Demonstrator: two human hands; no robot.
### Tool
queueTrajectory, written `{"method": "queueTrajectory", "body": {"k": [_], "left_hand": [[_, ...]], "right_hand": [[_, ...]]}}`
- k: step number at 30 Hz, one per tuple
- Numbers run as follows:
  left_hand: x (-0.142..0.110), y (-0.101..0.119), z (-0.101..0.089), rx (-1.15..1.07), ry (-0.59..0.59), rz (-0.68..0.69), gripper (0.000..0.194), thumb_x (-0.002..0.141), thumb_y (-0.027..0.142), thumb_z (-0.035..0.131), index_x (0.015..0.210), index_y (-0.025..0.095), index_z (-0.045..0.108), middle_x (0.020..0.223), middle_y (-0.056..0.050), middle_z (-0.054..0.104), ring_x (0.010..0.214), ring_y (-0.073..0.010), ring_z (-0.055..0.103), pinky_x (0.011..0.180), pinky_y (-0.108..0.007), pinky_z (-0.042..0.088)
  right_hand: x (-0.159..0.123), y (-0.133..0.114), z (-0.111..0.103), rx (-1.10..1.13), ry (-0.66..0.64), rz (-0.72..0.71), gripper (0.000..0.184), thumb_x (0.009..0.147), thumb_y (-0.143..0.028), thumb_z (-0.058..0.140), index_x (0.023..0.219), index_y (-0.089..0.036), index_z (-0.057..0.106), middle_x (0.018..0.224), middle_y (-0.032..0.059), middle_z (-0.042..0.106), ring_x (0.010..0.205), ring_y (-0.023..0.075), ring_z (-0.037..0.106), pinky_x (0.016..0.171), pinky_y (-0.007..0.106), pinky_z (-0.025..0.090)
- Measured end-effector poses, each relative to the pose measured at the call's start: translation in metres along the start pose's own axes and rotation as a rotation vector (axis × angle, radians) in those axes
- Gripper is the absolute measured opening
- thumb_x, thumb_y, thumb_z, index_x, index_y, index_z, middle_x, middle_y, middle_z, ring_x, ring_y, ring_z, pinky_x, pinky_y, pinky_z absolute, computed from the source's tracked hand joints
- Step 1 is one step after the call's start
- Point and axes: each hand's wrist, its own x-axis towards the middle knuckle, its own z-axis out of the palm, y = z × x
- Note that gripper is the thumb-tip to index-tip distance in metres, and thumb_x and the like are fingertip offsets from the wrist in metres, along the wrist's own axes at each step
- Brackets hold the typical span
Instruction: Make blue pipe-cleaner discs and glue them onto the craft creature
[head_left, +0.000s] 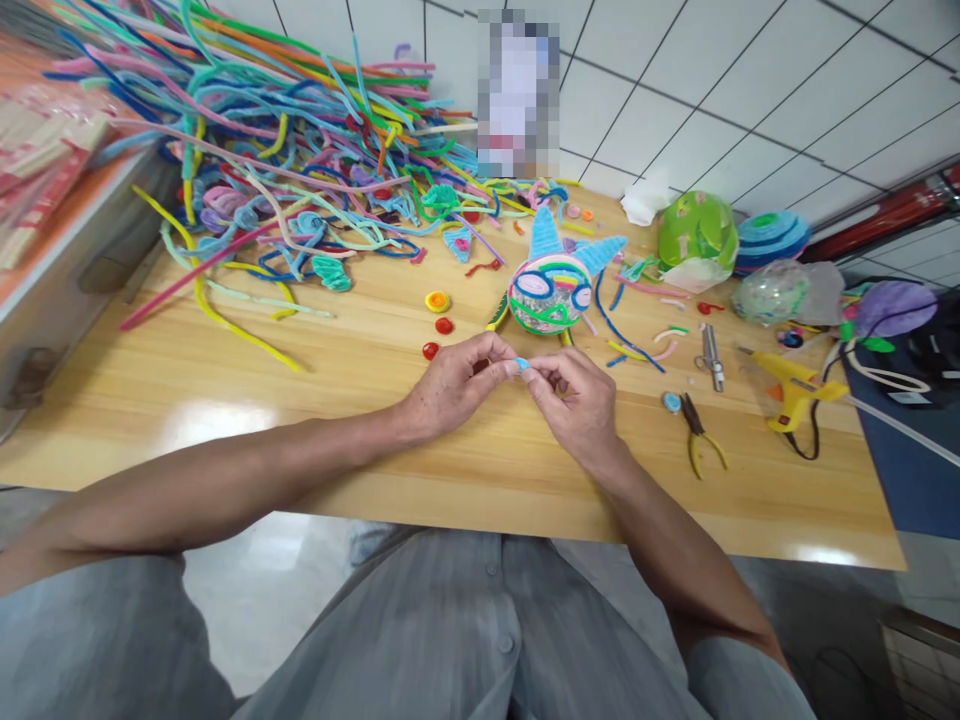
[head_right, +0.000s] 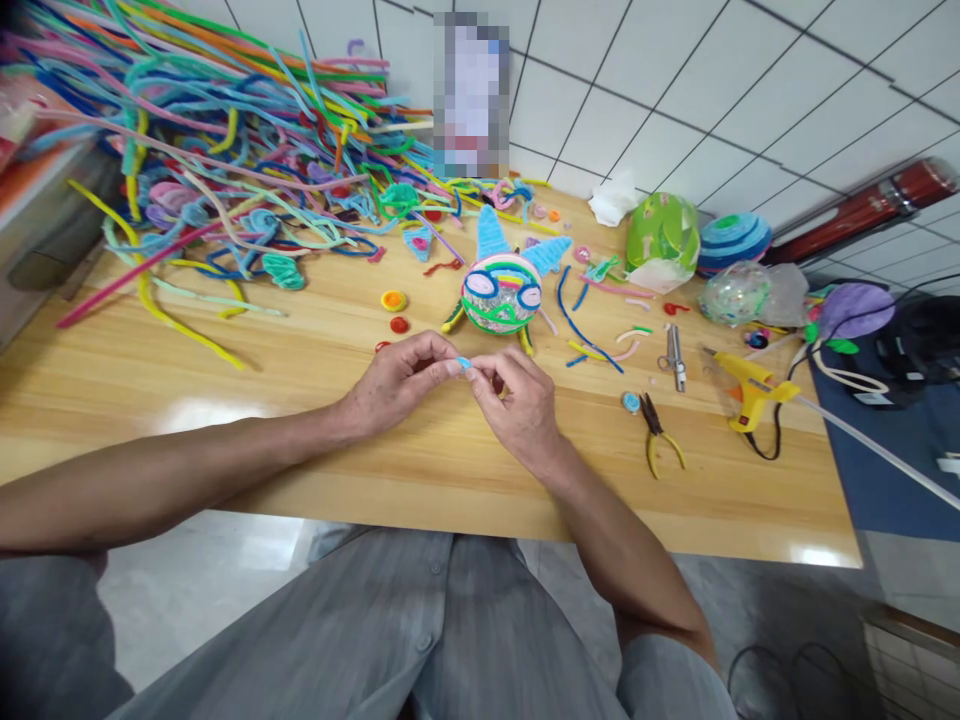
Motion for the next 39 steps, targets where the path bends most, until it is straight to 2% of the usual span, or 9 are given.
{"method": "queueTrajectory", "body": {"k": [3, 6, 11, 15, 21, 27, 32, 36, 39], "left_hand": [[-0.001, -0.003, 0.002, -0.096, -0.017, -0.033, 0.022, 0.1, 0.038, 0.064, 0.095, 0.016, 0.064, 0.083, -0.001, 0.066, 0.073, -0.0116, 0.058, 0.069, -0.024, 0.047], [0.0, -0.002, -0.001, 0.001, -0.062, -0.032, 0.02, 0.101, 0.036, 0.063, 0.096, 0.016, 0.065, 0.083, 0.0, 0.067, 0.071, -0.0114, 0.057, 0.067, -0.023, 0.047], [0.003, 0.002, -0.008, 0.325, -0.102, 0.198, 0.009, 0.102, 0.023, 0.062, 0.098, 0.016, 0.066, 0.087, -0.002, 0.07, 0.074, -0.0121, 0.061, 0.071, -0.024, 0.048], [0.003, 0.001, -0.01, 0.446, -0.115, 0.336, 0.011, 0.104, 0.018, 0.055, 0.101, 0.016, 0.066, 0.094, -0.005, 0.072, 0.085, -0.0152, 0.067, 0.077, -0.025, 0.051], [0.004, 0.004, -0.01, 0.393, -0.053, 0.312, 0.013, 0.105, 0.021, 0.057, 0.098, 0.016, 0.066, 0.087, -0.003, 0.072, 0.078, -0.0128, 0.065, 0.073, -0.024, 0.049], [0.002, 0.005, -0.005, 0.167, -0.008, 0.129, 0.02, 0.104, 0.032, 0.06, 0.094, 0.016, 0.066, 0.079, 0.0, 0.065, 0.066, -0.0102, 0.053, 0.063, -0.022, 0.043], [0.001, 0.001, -0.002, 0.016, -0.033, 0.026, 0.019, 0.103, 0.033, 0.06, 0.097, 0.016, 0.065, 0.083, -0.001, 0.066, 0.073, -0.0117, 0.058, 0.066, -0.023, 0.046], [0.003, 0.002, -0.006, 0.171, -0.077, 0.11, 0.01, 0.101, 0.025, 0.063, 0.099, 0.016, 0.066, 0.083, 0.0, 0.067, 0.067, -0.0103, 0.055, 0.064, -0.022, 0.044], [0.004, 0.003, -0.009, 0.323, -0.097, 0.256, 0.006, 0.101, 0.018, 0.061, 0.099, 0.016, 0.066, 0.089, -0.002, 0.07, 0.078, -0.0126, 0.062, 0.073, -0.023, 0.047]], "right_hand": [[0.001, 0.001, 0.001, 0.038, -0.008, 0.037, 0.012, 0.094, -0.015, 0.068, 0.085, -0.022, 0.071, 0.07, -0.0026, 0.061, 0.061, 0.0116, 0.054, 0.058, 0.026, 0.042], [0.001, 0.003, 0.001, 0.029, -0.009, 0.033, 0.014, 0.09, -0.013, 0.068, 0.08, -0.022, 0.068, 0.068, -0.0035, 0.059, 0.058, 0.0108, 0.053, 0.056, 0.025, 0.041], [0.001, 0.006, 0.0, -0.105, -0.011, -0.106, 0.013, 0.092, -0.013, 0.066, 0.082, -0.022, 0.066, 0.07, -0.0019, 0.06, 0.06, 0.012, 0.055, 0.059, 0.026, 0.045], [-0.001, 0.005, -0.001, -0.133, -0.034, -0.154, 0.012, 0.095, -0.014, 0.063, 0.087, -0.022, 0.068, 0.073, 0.0003, 0.063, 0.063, 0.0142, 0.056, 0.06, 0.028, 0.045], [0.0, 0.002, -0.003, -0.071, -0.02, -0.102, 0.009, 0.098, -0.016, 0.066, 0.093, -0.023, 0.07, 0.075, -0.0002, 0.064, 0.065, 0.0135, 0.058, 0.062, 0.028, 0.046], [0.001, 0.0, -0.002, -0.019, 0.01, -0.056, 0.009, 0.097, -0.017, 0.069, 0.09, -0.023, 0.07, 0.073, -0.0018, 0.063, 0.064, 0.0125, 0.056, 0.061, 0.027, 0.044], [0.002, 0.001, -0.002, -0.005, -0.002, -0.015, 0.012, 0.095, -0.016, 0.069, 0.086, -0.023, 0.07, 0.071, -0.0029, 0.062, 0.061, 0.0117, 0.054, 0.059, 0.027, 0.043], [0.002, 0.003, -0.002, -0.05, -0.012, -0.056, 0.013, 0.093, -0.013, 0.069, 0.084, -0.022, 0.067, 0.07, -0.0032, 0.06, 0.06, 0.0114, 0.054, 0.057, 0.026, 0.043], [0.001, 0.006, -0.002, -0.109, -0.019, -0.128, 0.013, 0.095, -0.013, 0.066, 0.086, -0.022, 0.067, 0.071, -0.0017, 0.06, 0.062, 0.0125, 0.056, 0.059, 0.027, 0.044]]}}
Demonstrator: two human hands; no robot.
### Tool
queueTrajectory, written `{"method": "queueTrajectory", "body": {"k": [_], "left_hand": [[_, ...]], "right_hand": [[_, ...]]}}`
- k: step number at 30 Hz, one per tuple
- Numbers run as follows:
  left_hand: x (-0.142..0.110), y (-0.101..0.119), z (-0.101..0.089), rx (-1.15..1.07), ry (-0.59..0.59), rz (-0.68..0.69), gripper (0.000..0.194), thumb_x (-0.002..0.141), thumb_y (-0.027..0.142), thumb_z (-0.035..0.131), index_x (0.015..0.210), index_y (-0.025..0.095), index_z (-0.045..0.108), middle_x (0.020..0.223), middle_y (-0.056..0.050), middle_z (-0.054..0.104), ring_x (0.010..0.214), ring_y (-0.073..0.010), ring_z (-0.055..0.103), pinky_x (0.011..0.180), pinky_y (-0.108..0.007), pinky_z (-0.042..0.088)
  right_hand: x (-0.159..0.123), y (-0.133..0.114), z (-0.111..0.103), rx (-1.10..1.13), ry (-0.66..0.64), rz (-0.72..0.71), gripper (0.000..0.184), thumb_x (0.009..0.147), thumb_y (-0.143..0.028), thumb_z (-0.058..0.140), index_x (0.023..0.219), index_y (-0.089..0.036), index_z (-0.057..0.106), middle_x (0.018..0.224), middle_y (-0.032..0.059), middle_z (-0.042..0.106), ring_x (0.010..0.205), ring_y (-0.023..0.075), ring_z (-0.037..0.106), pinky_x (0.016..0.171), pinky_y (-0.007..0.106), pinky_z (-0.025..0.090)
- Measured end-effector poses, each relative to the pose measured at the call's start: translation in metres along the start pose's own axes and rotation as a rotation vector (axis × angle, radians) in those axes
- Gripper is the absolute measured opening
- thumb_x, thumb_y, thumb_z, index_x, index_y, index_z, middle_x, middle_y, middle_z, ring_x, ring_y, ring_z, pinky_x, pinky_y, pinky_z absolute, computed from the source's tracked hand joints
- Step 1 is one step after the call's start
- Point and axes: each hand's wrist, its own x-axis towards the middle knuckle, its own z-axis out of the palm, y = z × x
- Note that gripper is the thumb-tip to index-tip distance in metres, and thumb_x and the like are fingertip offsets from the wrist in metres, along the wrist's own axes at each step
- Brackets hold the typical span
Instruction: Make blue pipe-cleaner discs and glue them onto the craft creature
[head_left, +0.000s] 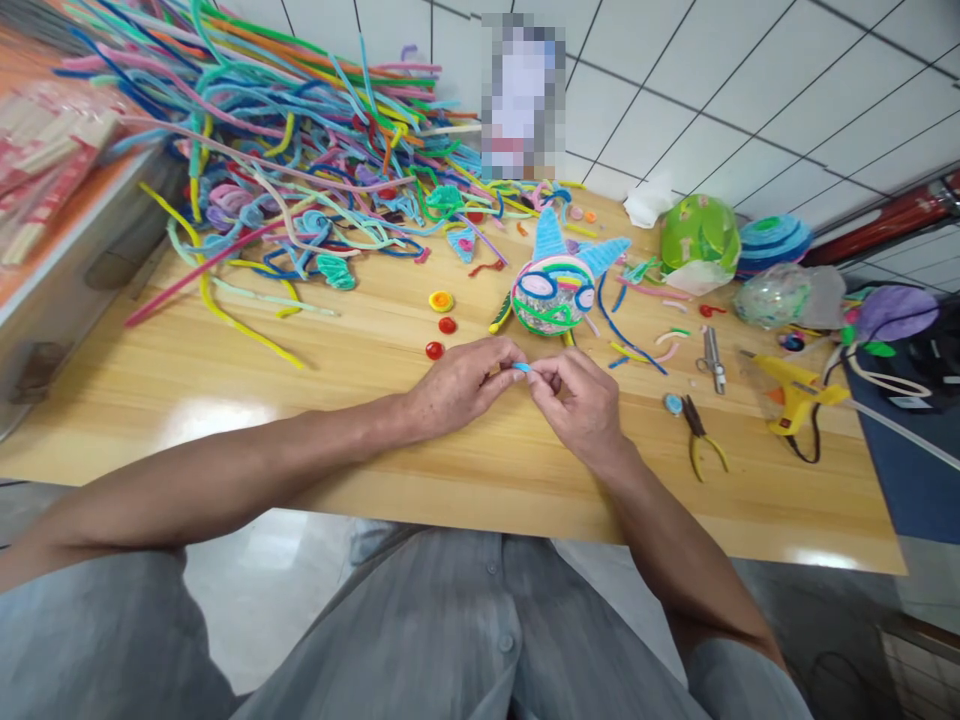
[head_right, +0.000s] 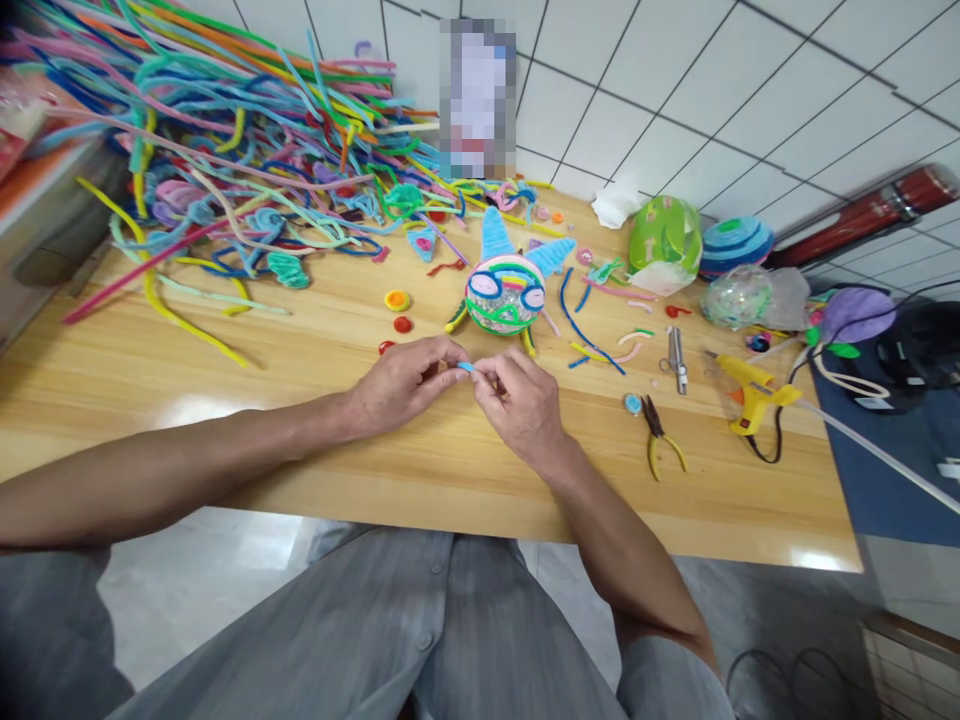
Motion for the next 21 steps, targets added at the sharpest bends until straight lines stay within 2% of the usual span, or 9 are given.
{"method": "queueTrajectory", "body": {"k": [2, 4, 10, 14, 18, 21], "left_hand": [[0.0001, -0.0005, -0.0012, 0.059, -0.013, 0.05, 0.009, 0.103, 0.017, 0.058, 0.099, 0.016, 0.066, 0.092, -0.004, 0.072, 0.084, -0.0143, 0.065, 0.077, -0.025, 0.049], [0.0001, -0.0004, -0.0021, 0.071, -0.02, 0.048, 0.011, 0.103, 0.018, 0.057, 0.098, 0.016, 0.066, 0.091, -0.004, 0.072, 0.082, -0.0142, 0.065, 0.076, -0.025, 0.049], [0.0011, 0.0028, -0.0022, -0.102, 0.03, -0.123, 0.016, 0.103, 0.027, 0.06, 0.094, 0.016, 0.067, 0.079, 0.001, 0.066, 0.068, -0.0106, 0.054, 0.065, -0.023, 0.043], [0.0003, 0.0016, 0.0024, -0.299, 0.048, -0.227, 0.024, 0.102, 0.039, 0.064, 0.094, 0.016, 0.066, 0.079, 0.001, 0.063, 0.068, -0.0108, 0.052, 0.064, -0.023, 0.042], [-0.0007, -0.0003, 0.0052, -0.403, 0.044, -0.258, 0.031, 0.101, 0.046, 0.064, 0.093, 0.016, 0.065, 0.08, 0.0, 0.063, 0.069, -0.0111, 0.053, 0.065, -0.024, 0.044], [0.0001, -0.0005, 0.003, -0.316, 0.001, -0.239, 0.027, 0.101, 0.043, 0.063, 0.094, 0.016, 0.065, 0.08, 0.0, 0.064, 0.068, -0.0111, 0.053, 0.064, -0.024, 0.043]], "right_hand": [[-0.0013, 0.0006, 0.0005, -0.028, -0.003, -0.035, 0.011, 0.096, -0.014, 0.065, 0.088, -0.022, 0.068, 0.073, -0.0006, 0.062, 0.063, 0.0133, 0.056, 0.06, 0.028, 0.045], [-0.002, 0.0005, 0.0005, -0.034, -0.006, -0.043, 0.01, 0.097, -0.015, 0.065, 0.09, -0.022, 0.068, 0.075, 0.0, 0.064, 0.063, 0.0134, 0.057, 0.061, 0.028, 0.045], [0.0002, -0.0024, -0.0017, 0.058, 0.0, 0.055, 0.007, 0.097, -0.018, 0.068, 0.093, -0.023, 0.071, 0.074, -0.0018, 0.062, 0.064, 0.0124, 0.057, 0.061, 0.027, 0.045], [0.0012, -0.0037, -0.0019, 0.104, 0.014, 0.112, 0.008, 0.096, -0.019, 0.07, 0.089, -0.023, 0.071, 0.073, -0.0025, 0.062, 0.063, 0.0118, 0.055, 0.06, 0.027, 0.044], [0.001, -0.0033, -0.0021, 0.126, -0.009, 0.175, 0.01, 0.096, -0.022, 0.069, 0.086, -0.023, 0.072, 0.071, -0.0021, 0.063, 0.062, 0.0124, 0.054, 0.059, 0.028, 0.044], [0.0009, -0.0015, -0.0022, 0.131, -0.026, 0.166, 0.011, 0.095, -0.02, 0.069, 0.084, -0.023, 0.07, 0.07, -0.0026, 0.062, 0.061, 0.0122, 0.053, 0.058, 0.027, 0.043]]}}
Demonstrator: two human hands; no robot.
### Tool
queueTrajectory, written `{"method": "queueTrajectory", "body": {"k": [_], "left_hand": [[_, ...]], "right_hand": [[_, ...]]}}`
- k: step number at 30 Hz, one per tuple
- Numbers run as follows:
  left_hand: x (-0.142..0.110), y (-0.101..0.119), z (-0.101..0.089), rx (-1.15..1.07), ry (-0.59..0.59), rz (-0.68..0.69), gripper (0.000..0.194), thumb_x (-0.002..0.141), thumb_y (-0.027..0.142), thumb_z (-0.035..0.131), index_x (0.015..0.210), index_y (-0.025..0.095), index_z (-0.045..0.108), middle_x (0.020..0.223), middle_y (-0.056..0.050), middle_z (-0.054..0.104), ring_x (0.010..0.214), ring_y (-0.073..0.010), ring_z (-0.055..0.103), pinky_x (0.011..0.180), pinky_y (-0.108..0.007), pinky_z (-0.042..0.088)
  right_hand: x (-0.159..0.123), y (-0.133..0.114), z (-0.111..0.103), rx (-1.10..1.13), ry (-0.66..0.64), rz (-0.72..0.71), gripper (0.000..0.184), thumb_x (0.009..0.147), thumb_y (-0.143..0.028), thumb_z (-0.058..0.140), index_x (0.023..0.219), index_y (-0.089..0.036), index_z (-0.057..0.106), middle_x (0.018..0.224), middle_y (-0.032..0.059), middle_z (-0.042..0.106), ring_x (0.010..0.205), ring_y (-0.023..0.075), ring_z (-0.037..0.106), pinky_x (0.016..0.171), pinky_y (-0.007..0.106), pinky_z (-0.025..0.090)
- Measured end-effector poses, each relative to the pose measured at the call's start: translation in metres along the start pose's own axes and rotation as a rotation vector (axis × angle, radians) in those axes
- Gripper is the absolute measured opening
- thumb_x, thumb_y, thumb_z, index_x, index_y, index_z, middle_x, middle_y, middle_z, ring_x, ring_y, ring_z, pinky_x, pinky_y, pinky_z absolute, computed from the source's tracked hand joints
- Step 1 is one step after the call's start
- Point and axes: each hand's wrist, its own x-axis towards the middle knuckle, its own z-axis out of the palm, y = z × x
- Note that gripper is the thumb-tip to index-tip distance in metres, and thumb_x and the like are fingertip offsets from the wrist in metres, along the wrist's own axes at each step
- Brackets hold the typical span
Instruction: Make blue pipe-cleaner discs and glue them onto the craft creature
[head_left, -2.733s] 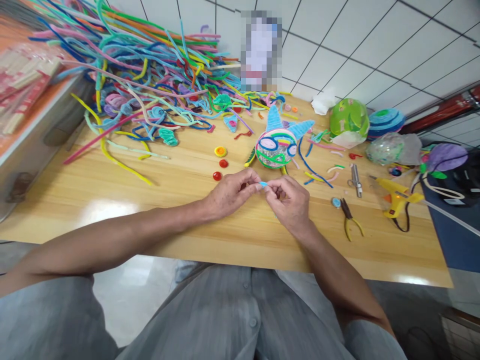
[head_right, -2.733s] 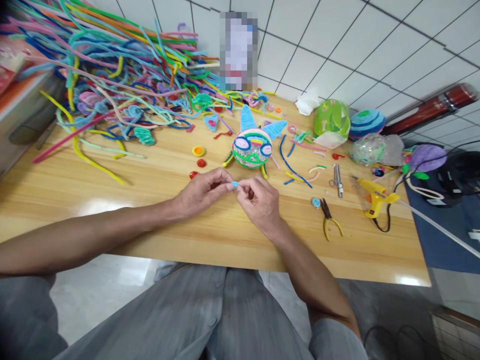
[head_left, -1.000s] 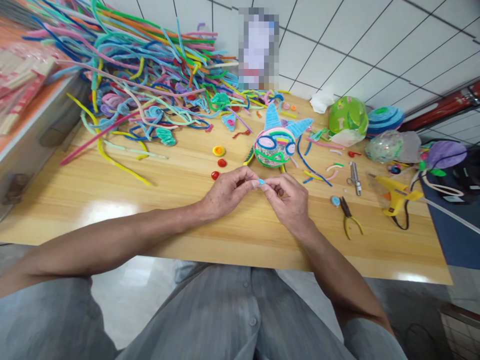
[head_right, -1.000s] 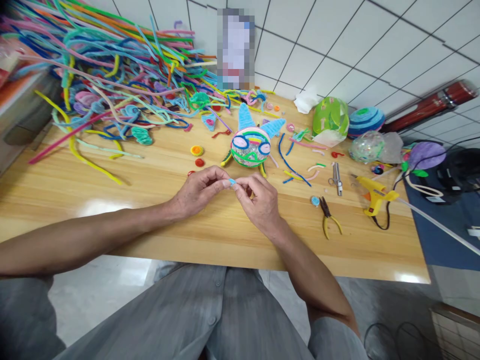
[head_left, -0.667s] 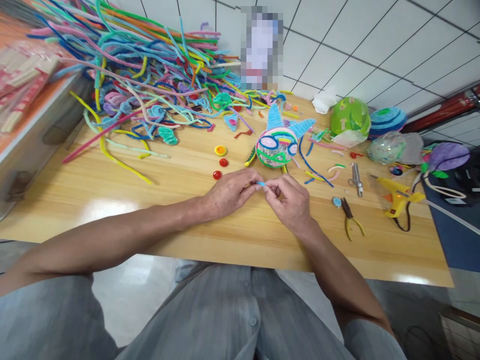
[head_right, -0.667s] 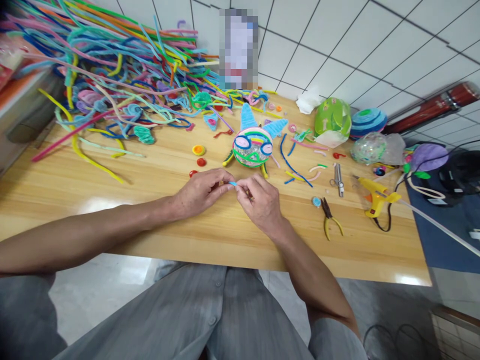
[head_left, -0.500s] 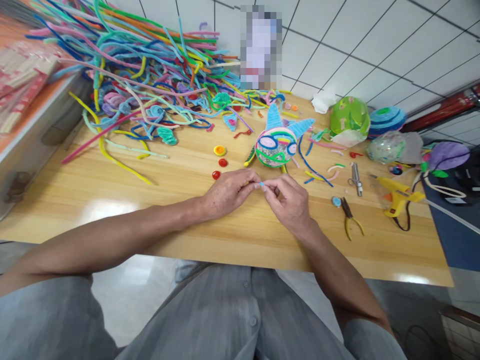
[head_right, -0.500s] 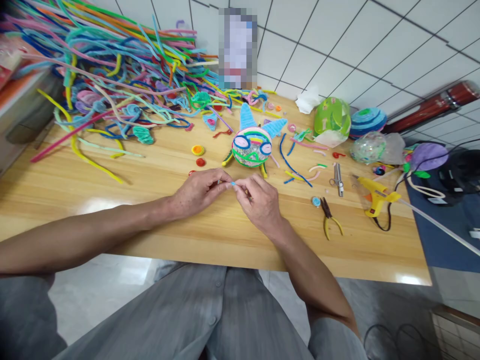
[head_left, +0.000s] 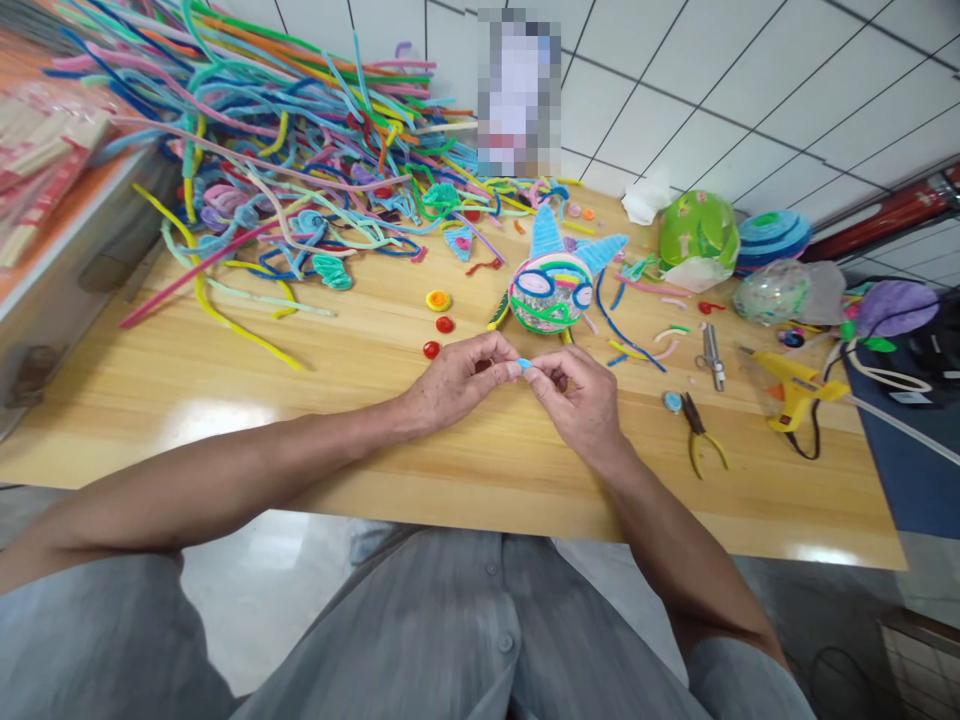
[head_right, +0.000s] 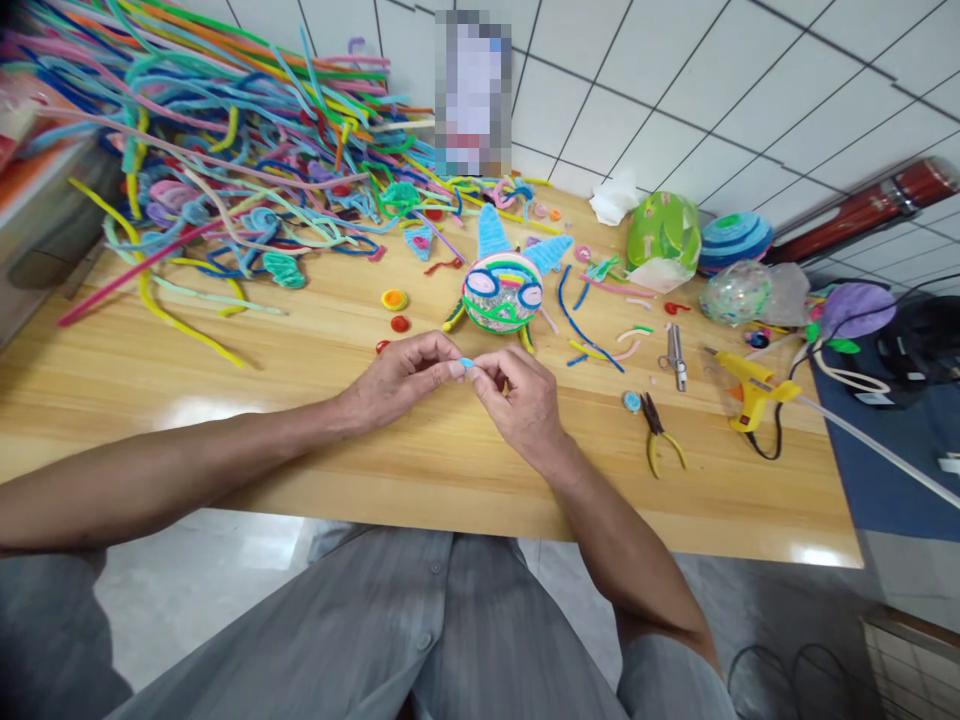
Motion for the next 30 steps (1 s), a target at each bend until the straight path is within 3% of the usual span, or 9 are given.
{"method": "queueTrajectory", "body": {"k": [4, 8, 17, 23, 27, 30], "left_hand": [[0.0021, 0.0012, -0.0049, 0.244, -0.032, 0.134, 0.015, 0.101, 0.029, 0.062, 0.095, 0.016, 0.066, 0.08, 0.001, 0.067, 0.067, -0.0107, 0.054, 0.065, -0.023, 0.042], [0.0033, 0.002, -0.008, 0.356, -0.05, 0.241, 0.014, 0.104, 0.024, 0.056, 0.096, 0.017, 0.065, 0.086, -0.002, 0.07, 0.075, -0.0127, 0.061, 0.071, -0.024, 0.046], [0.0009, 0.0047, -0.0045, 0.137, 0.012, 0.08, 0.019, 0.104, 0.033, 0.058, 0.095, 0.017, 0.064, 0.078, 0.001, 0.062, 0.07, -0.0121, 0.054, 0.066, -0.024, 0.044], [0.0024, 0.0013, -0.003, 0.025, -0.022, 0.024, 0.024, 0.103, 0.039, 0.06, 0.094, 0.017, 0.063, 0.081, -0.001, 0.064, 0.07, -0.0117, 0.054, 0.065, -0.024, 0.044], [0.0042, 0.002, -0.007, 0.254, -0.047, 0.135, 0.014, 0.101, 0.03, 0.062, 0.099, 0.017, 0.065, 0.083, 0.0, 0.067, 0.065, -0.0104, 0.053, 0.062, -0.023, 0.042], [0.0039, 0.0012, -0.0086, 0.382, -0.048, 0.278, 0.011, 0.103, 0.022, 0.058, 0.098, 0.016, 0.066, 0.088, -0.003, 0.07, 0.075, -0.0127, 0.06, 0.07, -0.024, 0.046]], "right_hand": [[-0.0002, 0.0019, 0.0003, -0.058, -0.016, -0.083, 0.012, 0.095, -0.017, 0.066, 0.085, -0.022, 0.069, 0.071, -0.0019, 0.062, 0.062, 0.0126, 0.055, 0.058, 0.027, 0.043], [-0.0008, 0.0018, 0.0012, -0.094, -0.012, -0.144, 0.012, 0.095, -0.014, 0.066, 0.086, -0.021, 0.068, 0.072, -0.0011, 0.061, 0.064, 0.0127, 0.057, 0.061, 0.028, 0.043], [-0.0005, -0.0015, 0.0001, 0.028, -0.001, 0.026, 0.009, 0.096, -0.025, 0.07, 0.087, -0.023, 0.072, 0.072, -0.0021, 0.063, 0.062, 0.012, 0.054, 0.059, 0.027, 0.043], [0.0006, 0.0004, 0.0005, 0.056, -0.013, 0.039, 0.012, 0.095, -0.022, 0.069, 0.083, -0.022, 0.07, 0.069, -0.0029, 0.06, 0.06, 0.0116, 0.053, 0.057, 0.026, 0.042], [0.0, 0.0027, 0.0002, -0.038, -0.02, -0.052, 0.011, 0.095, -0.019, 0.066, 0.085, -0.023, 0.069, 0.071, -0.0019, 0.061, 0.061, 0.0123, 0.054, 0.057, 0.027, 0.043], [-0.0014, 0.0028, 0.0008, -0.127, -0.018, -0.149, 0.013, 0.097, -0.017, 0.063, 0.087, -0.022, 0.068, 0.074, 0.0, 0.063, 0.065, 0.0138, 0.057, 0.061, 0.029, 0.044]]}}
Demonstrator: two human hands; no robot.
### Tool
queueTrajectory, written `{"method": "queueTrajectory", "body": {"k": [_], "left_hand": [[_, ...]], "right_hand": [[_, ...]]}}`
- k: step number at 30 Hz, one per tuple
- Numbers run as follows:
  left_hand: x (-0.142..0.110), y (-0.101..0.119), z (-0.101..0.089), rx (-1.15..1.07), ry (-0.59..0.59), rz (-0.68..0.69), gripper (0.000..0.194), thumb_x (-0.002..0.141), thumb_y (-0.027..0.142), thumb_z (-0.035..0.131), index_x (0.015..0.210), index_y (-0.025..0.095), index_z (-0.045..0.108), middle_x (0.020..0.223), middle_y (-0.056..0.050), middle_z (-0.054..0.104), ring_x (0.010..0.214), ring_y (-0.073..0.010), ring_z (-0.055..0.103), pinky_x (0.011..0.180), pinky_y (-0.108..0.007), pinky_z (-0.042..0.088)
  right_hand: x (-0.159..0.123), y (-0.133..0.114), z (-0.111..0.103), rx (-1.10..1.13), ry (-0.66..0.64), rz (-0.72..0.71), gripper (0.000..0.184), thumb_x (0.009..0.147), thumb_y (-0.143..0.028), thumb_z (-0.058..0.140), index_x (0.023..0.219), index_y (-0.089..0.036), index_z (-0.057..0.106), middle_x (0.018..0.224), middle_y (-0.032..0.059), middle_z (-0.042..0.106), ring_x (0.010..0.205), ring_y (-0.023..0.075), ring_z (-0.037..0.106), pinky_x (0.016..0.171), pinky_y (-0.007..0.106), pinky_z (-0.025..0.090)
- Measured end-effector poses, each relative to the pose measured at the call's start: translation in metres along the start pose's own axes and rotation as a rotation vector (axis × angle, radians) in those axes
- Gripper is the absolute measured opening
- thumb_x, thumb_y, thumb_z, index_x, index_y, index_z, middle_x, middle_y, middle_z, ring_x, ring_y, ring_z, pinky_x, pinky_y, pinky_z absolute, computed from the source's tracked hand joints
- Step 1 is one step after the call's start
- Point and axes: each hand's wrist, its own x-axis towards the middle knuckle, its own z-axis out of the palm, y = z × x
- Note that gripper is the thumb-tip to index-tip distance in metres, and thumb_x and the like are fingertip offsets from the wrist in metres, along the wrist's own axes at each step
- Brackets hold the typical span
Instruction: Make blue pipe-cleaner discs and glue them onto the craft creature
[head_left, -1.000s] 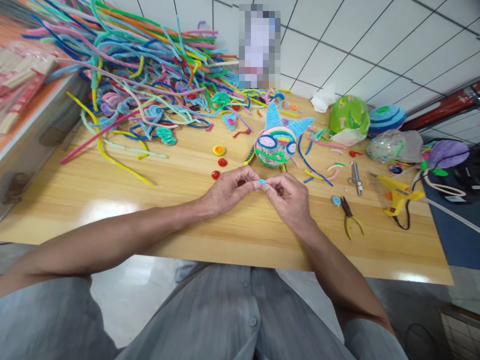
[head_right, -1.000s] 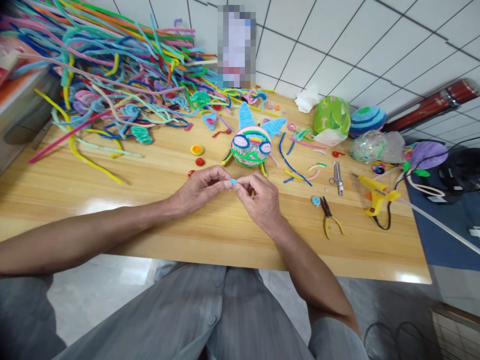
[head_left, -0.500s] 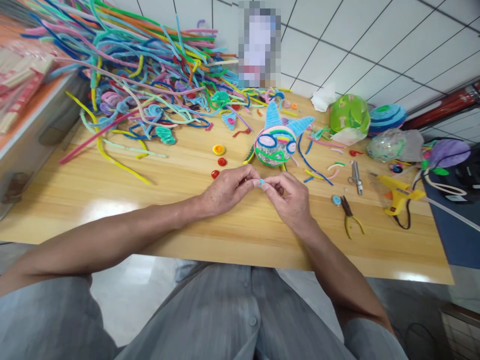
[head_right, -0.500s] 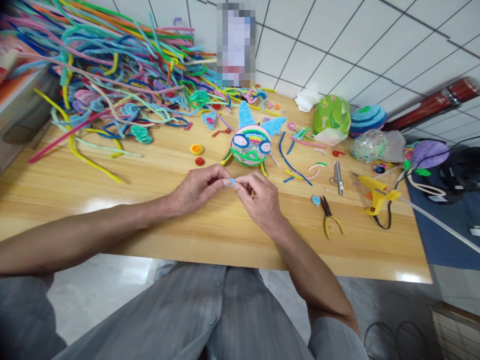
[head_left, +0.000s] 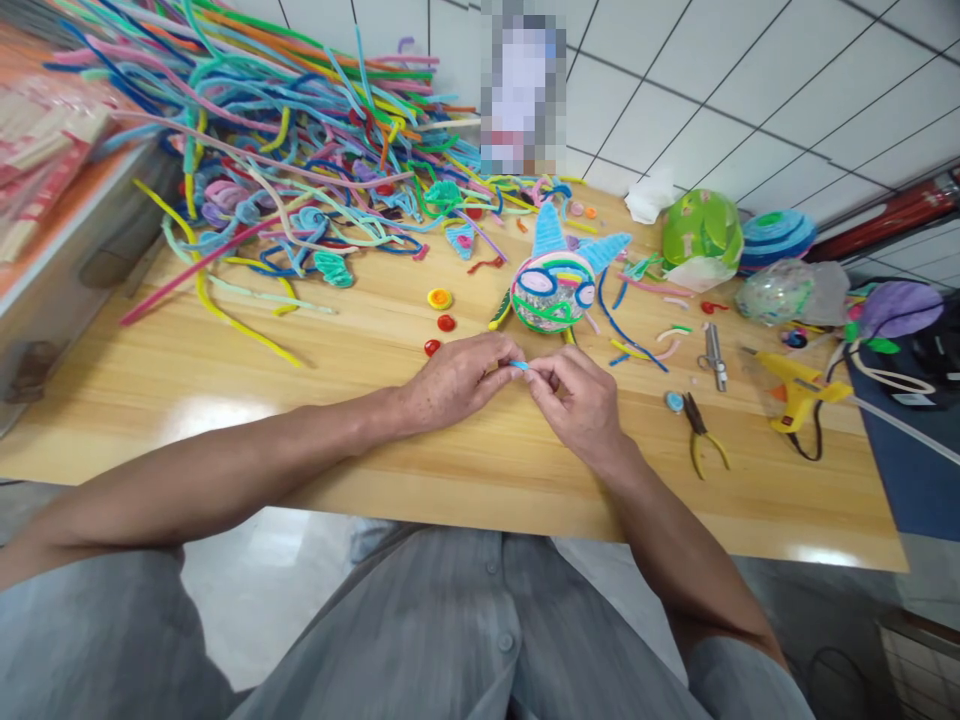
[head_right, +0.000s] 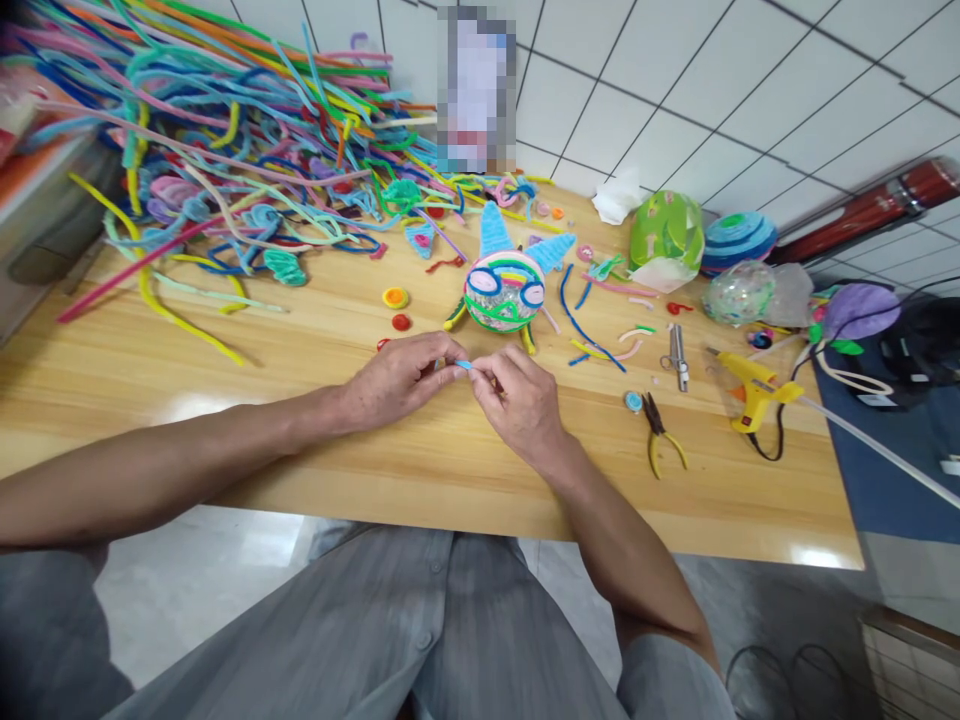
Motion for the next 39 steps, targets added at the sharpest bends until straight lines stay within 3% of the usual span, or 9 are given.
{"method": "queueTrajectory", "body": {"k": [3, 11, 16, 22, 27, 39], "left_hand": [[-0.0008, 0.0001, -0.0005, 0.015, 0.007, 0.02, 0.013, 0.104, 0.021, 0.056, 0.098, 0.016, 0.066, 0.088, -0.004, 0.071, 0.075, -0.0132, 0.062, 0.071, -0.025, 0.047], [-0.0013, 0.0038, 0.0012, -0.244, 0.054, -0.206, 0.025, 0.102, 0.037, 0.064, 0.091, 0.016, 0.069, 0.074, 0.0, 0.063, 0.065, -0.0112, 0.052, 0.061, -0.023, 0.041], [-0.002, 0.0017, 0.0052, -0.334, 0.06, -0.268, 0.027, 0.1, 0.041, 0.067, 0.09, 0.016, 0.069, 0.076, 0.0, 0.065, 0.067, -0.0113, 0.053, 0.062, -0.024, 0.042], [0.0001, -0.0011, 0.0006, -0.077, -0.005, -0.104, 0.01, 0.099, 0.026, 0.064, 0.097, 0.016, 0.068, 0.083, 0.0, 0.069, 0.066, -0.0102, 0.056, 0.063, -0.022, 0.042], [-0.0007, -0.0021, -0.0019, 0.027, -0.025, -0.023, 0.014, 0.103, 0.024, 0.057, 0.097, 0.017, 0.067, 0.087, -0.003, 0.073, 0.075, -0.0133, 0.063, 0.071, -0.024, 0.046], [-0.0029, 0.0048, 0.0063, -0.41, 0.101, -0.289, 0.029, 0.099, 0.042, 0.068, 0.091, 0.014, 0.069, 0.076, 0.0, 0.064, 0.066, -0.0104, 0.052, 0.063, -0.023, 0.042]], "right_hand": [[-0.0004, -0.0013, 0.0003, -0.03, 0.012, -0.033, 0.012, 0.098, -0.016, 0.063, 0.089, -0.022, 0.069, 0.075, 0.0007, 0.065, 0.066, 0.0144, 0.058, 0.062, 0.03, 0.045], [0.0011, -0.0039, -0.0016, 0.07, 0.04, 0.094, 0.01, 0.098, -0.024, 0.068, 0.09, -0.024, 0.071, 0.074, -0.0012, 0.064, 0.064, 0.0134, 0.056, 0.06, 0.029, 0.045], [0.0012, -0.003, -0.0006, 0.066, 0.044, 0.096, 0.011, 0.097, -0.022, 0.068, 0.086, -0.024, 0.07, 0.071, -0.0019, 0.063, 0.062, 0.0132, 0.055, 0.059, 0.028, 0.045], [0.0009, -0.0004, -0.0012, 0.003, -0.013, 0.028, 0.012, 0.099, -0.02, 0.063, 0.088, -0.023, 0.068, 0.075, -0.0002, 0.063, 0.064, 0.0136, 0.056, 0.06, 0.029, 0.044], [0.0, -0.0006, -0.001, -0.039, -0.01, -0.012, 0.012, 0.1, -0.02, 0.062, 0.09, -0.023, 0.068, 0.076, 0.0006, 0.064, 0.066, 0.0146, 0.057, 0.062, 0.03, 0.045], [0.0016, -0.0052, -0.0003, 0.133, 0.055, 0.16, 0.011, 0.097, -0.024, 0.069, 0.086, -0.023, 0.07, 0.072, -0.0019, 0.064, 0.062, 0.012, 0.054, 0.059, 0.027, 0.045]]}}
